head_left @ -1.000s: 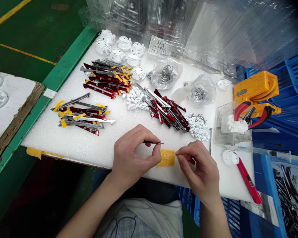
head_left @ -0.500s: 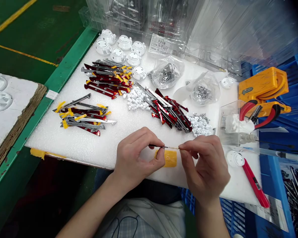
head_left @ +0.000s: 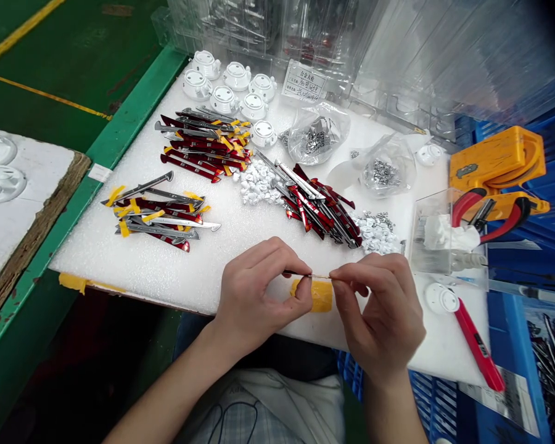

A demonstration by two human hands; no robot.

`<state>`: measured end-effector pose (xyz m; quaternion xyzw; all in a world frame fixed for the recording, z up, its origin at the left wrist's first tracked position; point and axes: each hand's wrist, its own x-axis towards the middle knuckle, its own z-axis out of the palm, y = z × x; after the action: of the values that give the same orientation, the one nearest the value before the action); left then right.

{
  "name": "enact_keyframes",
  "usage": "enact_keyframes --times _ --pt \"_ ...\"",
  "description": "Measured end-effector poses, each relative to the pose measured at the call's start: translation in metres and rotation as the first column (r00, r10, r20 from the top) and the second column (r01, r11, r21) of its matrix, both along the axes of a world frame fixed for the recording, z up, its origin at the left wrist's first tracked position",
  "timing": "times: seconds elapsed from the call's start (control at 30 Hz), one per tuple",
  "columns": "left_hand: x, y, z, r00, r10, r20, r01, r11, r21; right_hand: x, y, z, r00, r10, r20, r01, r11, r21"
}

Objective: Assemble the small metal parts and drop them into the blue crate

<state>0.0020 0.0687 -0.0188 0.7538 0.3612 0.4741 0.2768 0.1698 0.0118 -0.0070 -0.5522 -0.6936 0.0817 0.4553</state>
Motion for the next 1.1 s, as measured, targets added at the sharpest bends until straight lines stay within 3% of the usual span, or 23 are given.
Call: enact_keyframes --times 1.1 --pt "-0.0009 0.0002 0.0024 1.000 0.021 -0.019 -0.021 1.000 -0.013 0.0039 -0.0013 -0.0021 1.000 -0.016 -0.003 0.016 1.000 -0.003"
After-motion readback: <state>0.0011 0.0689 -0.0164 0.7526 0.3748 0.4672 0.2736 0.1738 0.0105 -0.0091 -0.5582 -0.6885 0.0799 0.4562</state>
